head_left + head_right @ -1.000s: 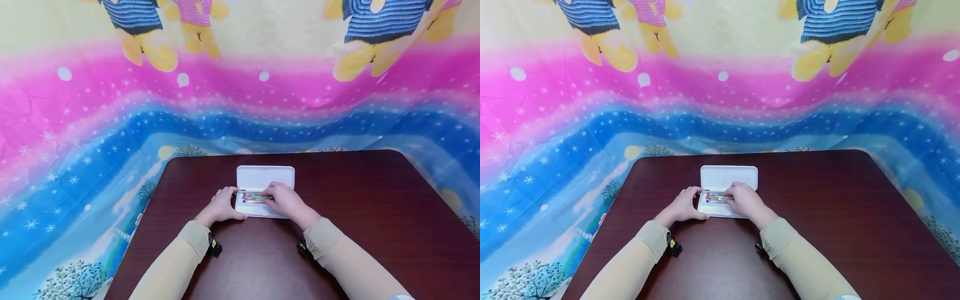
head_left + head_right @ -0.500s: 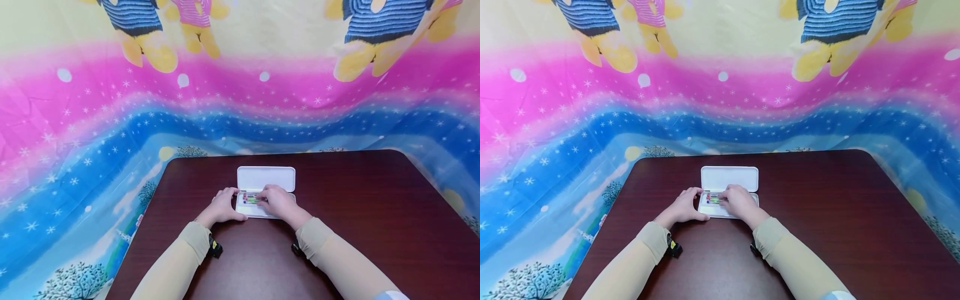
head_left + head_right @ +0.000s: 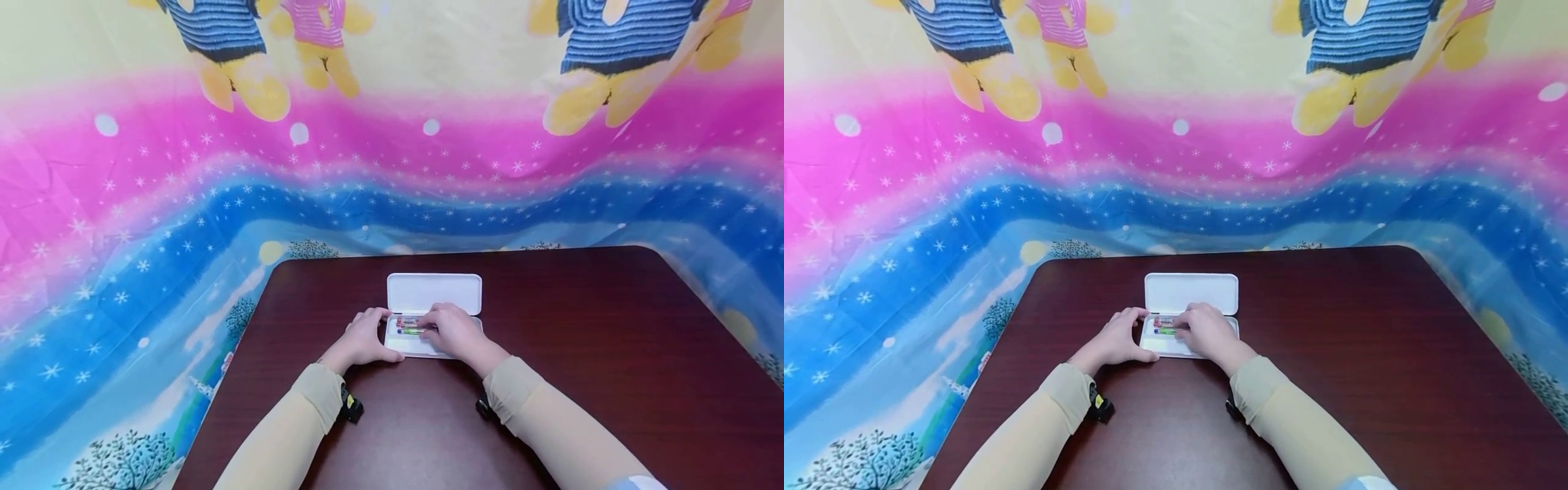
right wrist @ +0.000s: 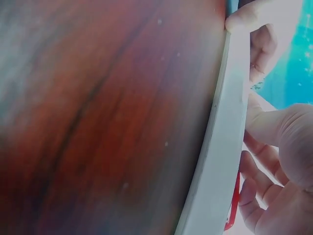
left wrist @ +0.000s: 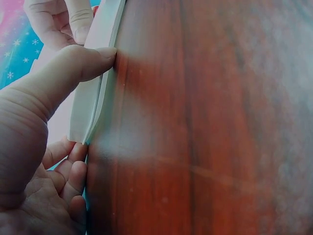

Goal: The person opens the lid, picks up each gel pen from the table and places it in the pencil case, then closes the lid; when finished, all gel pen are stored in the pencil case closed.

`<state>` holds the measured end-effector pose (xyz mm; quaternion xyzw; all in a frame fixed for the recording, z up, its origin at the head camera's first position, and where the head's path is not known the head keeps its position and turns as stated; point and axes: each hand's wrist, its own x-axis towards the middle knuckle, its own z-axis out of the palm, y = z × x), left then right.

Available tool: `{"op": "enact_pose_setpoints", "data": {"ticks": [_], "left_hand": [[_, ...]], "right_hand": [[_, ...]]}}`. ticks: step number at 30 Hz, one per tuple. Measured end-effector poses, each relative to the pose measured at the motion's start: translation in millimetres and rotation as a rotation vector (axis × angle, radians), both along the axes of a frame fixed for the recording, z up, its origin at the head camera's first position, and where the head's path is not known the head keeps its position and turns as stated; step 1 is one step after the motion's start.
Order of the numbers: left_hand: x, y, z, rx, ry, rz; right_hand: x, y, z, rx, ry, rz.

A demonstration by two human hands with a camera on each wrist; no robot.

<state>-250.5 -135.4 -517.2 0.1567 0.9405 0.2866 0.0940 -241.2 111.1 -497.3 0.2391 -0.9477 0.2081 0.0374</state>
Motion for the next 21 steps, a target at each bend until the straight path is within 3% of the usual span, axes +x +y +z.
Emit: {"op": "enact_pose_setpoints", "data": {"ticks": [4, 7, 11, 14, 17, 21], "left_hand": [[-0.4, -0.3, -1.1, -0.003, -0.001, 0.001], [-0.7, -0.2, -1.3, -0.001, -0.002, 0.004], [-0.8, 0.1, -1.0, 0.001, -0.001, 0.005], [-0.5, 0.2, -0.5, 0.001, 0.005, 0.005], [-0.4, 0.5, -0.1, 0.001, 0.008, 0.010], [0.2, 0.8, -1.3, -0.001, 0.000, 0.014]], "right_hand": [[0.9, 6, 2.5, -0.028, -0.004, -0.021], [0.0, 14, 9.3, -0.073, 0.041, -0.056], [-5.0, 32, 21.9, -0.197, 0.155, -0.150], [-11.6, 47, 29.9, -0.302, 0.191, -0.272], [-20.3, 61, 33.7, -0.387, 0.083, -0.395], [-31.0, 75, 32.0, -0.494, -0.242, -0.449]]}}
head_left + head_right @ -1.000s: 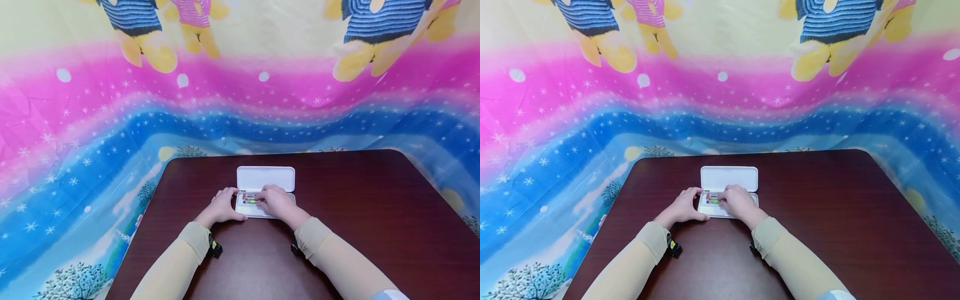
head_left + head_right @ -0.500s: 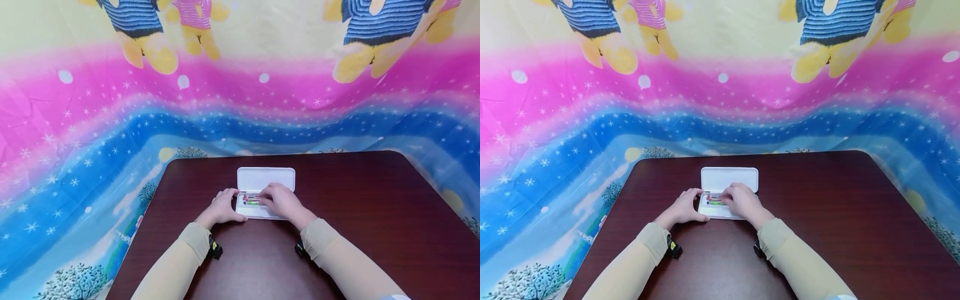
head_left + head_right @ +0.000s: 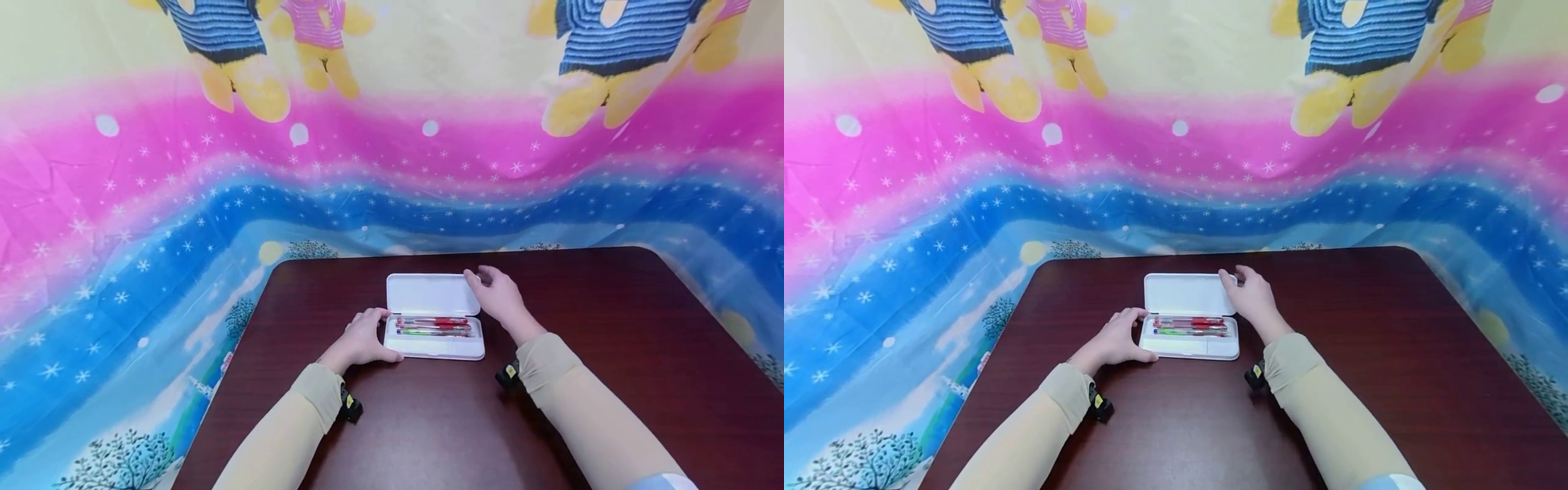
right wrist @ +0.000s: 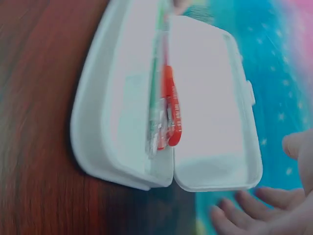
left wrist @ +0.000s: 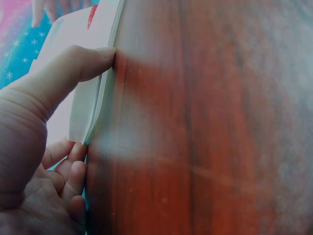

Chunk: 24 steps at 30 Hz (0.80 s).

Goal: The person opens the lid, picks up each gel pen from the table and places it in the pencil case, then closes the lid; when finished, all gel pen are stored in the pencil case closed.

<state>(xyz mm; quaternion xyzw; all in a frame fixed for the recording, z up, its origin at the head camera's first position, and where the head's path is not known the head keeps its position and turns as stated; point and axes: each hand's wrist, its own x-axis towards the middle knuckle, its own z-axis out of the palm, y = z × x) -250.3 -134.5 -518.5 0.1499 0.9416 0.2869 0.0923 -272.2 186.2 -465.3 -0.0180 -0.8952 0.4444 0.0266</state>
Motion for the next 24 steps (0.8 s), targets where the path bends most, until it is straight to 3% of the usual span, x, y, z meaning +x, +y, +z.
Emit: {"op": "enact_pose_setpoints", "data": {"ticks": [3, 5, 15, 24], "left_hand": [[0.5, 0.1, -1.5, -0.003, -0.006, -0.006], [1.0, 0.3, -1.5, -0.001, -0.006, -0.009], [-0.8, 0.8, -0.4, 0.001, 0.009, 0.016], [-0.4, -0.9, -0.6, 0.010, 0.005, 0.008]], "right_hand": [[-3.2, 4, -2.3, -0.096, -0.138, 0.025], [-2.2, 4, -2.2, -0.119, -0.153, 0.025], [6.6, -1, -1.7, 0.019, -0.027, 0.030], [23.9, -5, -1.2, 0.104, 0.055, 0.107]]}}
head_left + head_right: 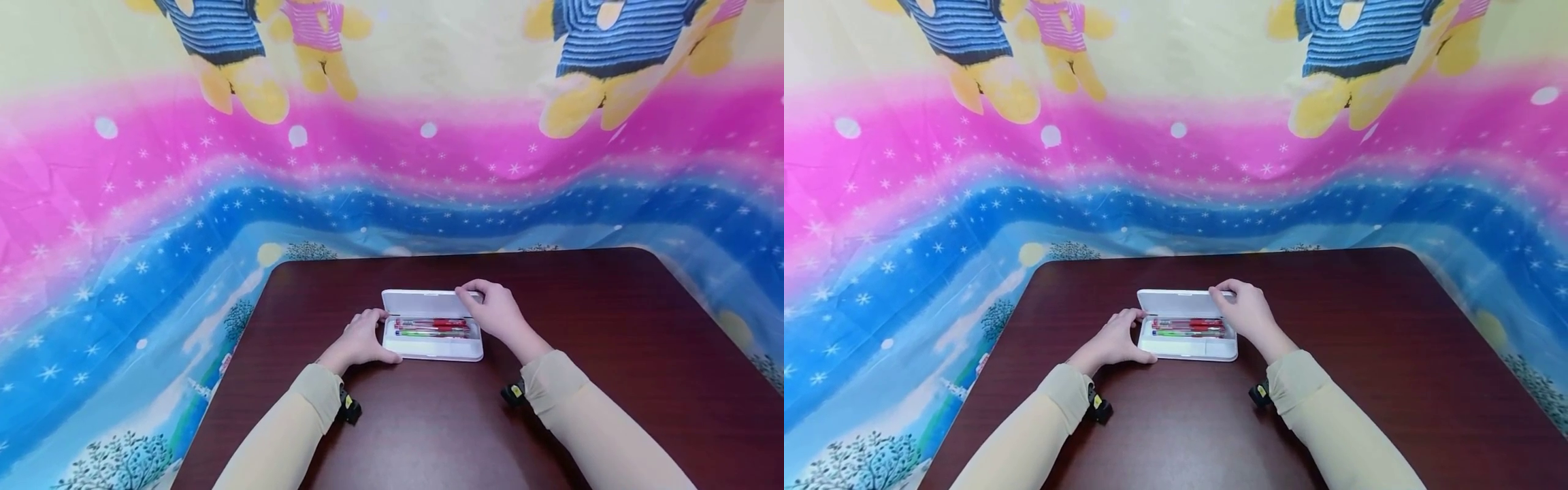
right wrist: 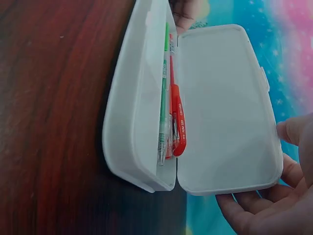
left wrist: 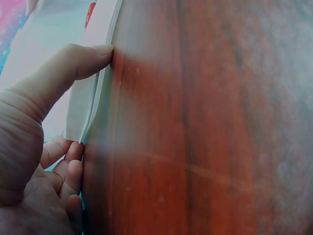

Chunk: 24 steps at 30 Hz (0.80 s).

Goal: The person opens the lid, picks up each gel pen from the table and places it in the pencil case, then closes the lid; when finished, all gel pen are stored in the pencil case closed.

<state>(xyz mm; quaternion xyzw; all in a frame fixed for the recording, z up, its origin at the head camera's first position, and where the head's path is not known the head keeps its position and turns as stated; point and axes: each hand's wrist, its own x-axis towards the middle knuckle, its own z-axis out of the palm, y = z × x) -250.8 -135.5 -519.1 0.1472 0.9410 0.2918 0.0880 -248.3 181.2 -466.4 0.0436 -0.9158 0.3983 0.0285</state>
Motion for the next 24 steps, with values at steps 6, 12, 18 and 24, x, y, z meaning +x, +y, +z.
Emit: {"op": "enact_pose_setpoints", "data": {"ticks": [6, 12, 18, 24], "left_hand": [[-1.2, -0.9, -3.2, -0.003, 0.018, -0.006], [-0.7, -1.9, -1.0, -0.014, 0.028, -0.015], [-0.4, -2.6, -0.4, 0.001, 0.042, -0.023], [-0.7, -2.4, -1.3, 0.014, 0.030, -0.021]], "right_hand": [[18.2, -4, -2.3, 0.062, 0.088, 0.058], [34.6, -12, -8.0, 0.160, 0.252, 0.155], [44.4, -20, -14.6, 0.246, 0.337, 0.209], [51.9, -26, -22.5, 0.317, 0.375, 0.232]]}}
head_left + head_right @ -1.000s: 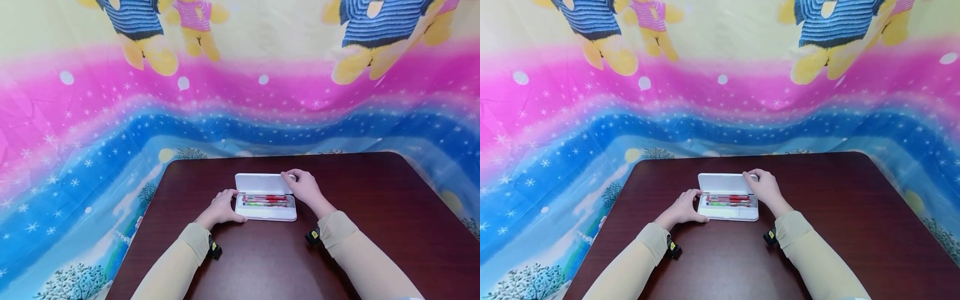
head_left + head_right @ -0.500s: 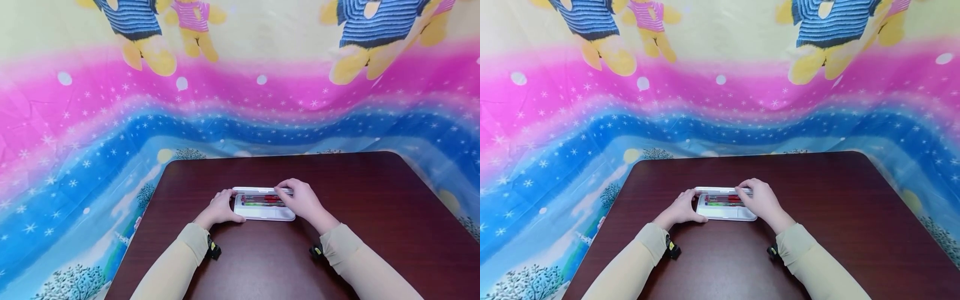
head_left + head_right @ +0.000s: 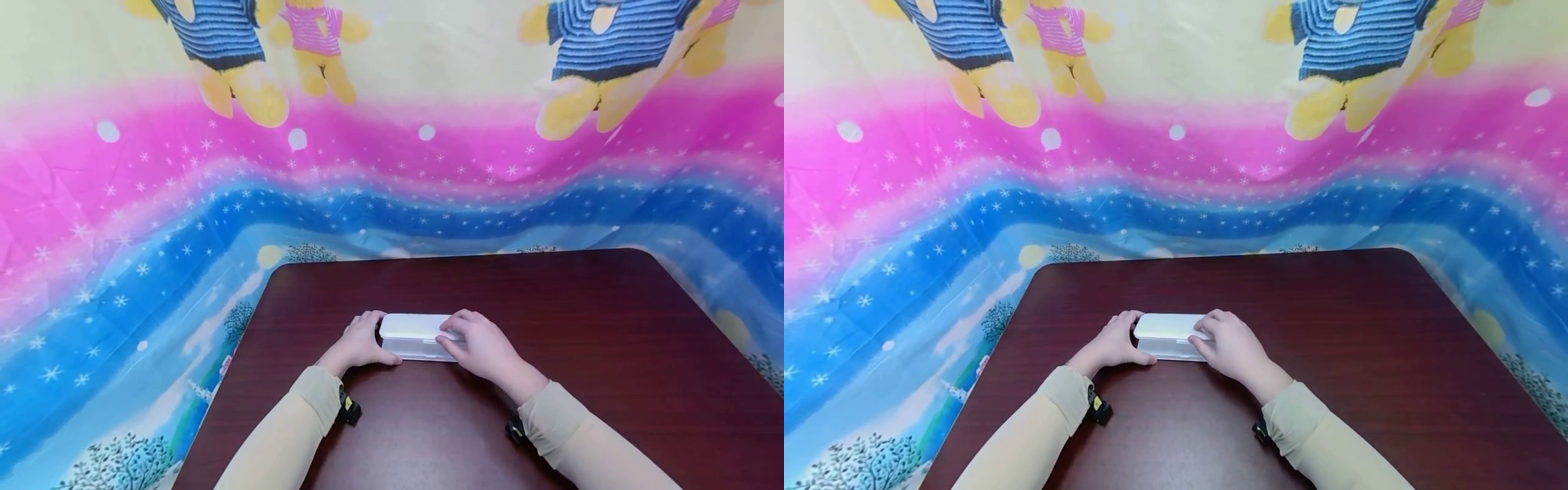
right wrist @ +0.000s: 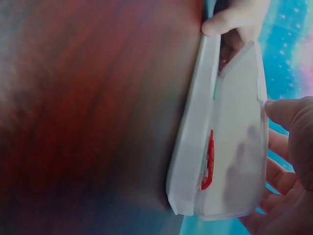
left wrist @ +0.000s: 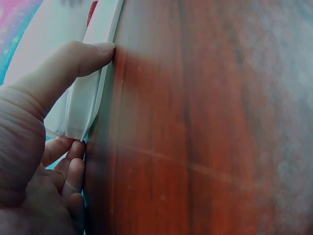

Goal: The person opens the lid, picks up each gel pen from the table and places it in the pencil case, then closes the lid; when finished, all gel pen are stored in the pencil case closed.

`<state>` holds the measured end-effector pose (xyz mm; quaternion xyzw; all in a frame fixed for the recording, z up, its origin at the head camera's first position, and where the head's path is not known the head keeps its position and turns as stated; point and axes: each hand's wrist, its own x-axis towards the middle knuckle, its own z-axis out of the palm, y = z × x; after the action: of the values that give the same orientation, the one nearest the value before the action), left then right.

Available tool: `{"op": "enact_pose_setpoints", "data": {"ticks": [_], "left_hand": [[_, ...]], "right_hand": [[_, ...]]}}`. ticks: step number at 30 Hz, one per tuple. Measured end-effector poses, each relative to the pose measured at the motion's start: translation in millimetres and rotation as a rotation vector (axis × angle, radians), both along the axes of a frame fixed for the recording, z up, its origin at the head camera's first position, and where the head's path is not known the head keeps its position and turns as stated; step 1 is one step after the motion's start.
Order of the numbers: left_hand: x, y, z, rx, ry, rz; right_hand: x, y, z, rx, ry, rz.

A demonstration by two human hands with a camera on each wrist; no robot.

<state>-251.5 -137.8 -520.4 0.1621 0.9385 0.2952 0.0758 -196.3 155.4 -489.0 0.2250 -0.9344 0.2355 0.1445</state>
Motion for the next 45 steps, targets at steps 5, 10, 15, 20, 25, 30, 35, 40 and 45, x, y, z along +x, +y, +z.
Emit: {"op": "enact_pose_setpoints", "data": {"ticks": [5, 10, 15, 20, 25, 30, 35, 40, 45], "left_hand": [[-1.3, 0.7, -0.6, -0.013, 0.003, 0.000], [-2.9, 0.9, -3.2, -0.037, 0.013, -0.005], [-4.0, 1.2, -3.5, -0.042, 0.017, -0.006], [-4.2, 1.7, -2.8, -0.045, 0.017, -0.011], [-3.4, 2.1, -2.0, -0.045, 0.020, -0.018], [-3.7, 2.3, -1.0, -0.043, 0.020, -0.014], [-4.4, 2.9, -0.9, -0.038, 0.013, -0.004], [-6.2, 3.0, -2.1, -0.053, 0.018, -0.011], [-6.4, 2.6, -2.8, -0.062, 0.013, -0.010]], "right_hand": [[2.0, -3, -5.3, 0.057, 0.048, 0.030], [3.1, -4, -8.9, 0.089, 0.058, 0.039], [3.2, -5, -10.1, 0.110, 0.043, 0.032], [3.9, -7, -9.3, 0.127, 0.019, 0.029], [4.2, -8, -9.8, 0.137, 0.024, 0.023], [3.1, -9, -11.4, 0.132, 0.034, 0.017], [3.0, -9, -13.5, 0.126, 0.036, -0.001], [1.9, -9, -14.9, 0.122, 0.038, -0.006], [1.6, -10, -16.2, 0.114, 0.031, -0.013]]}}
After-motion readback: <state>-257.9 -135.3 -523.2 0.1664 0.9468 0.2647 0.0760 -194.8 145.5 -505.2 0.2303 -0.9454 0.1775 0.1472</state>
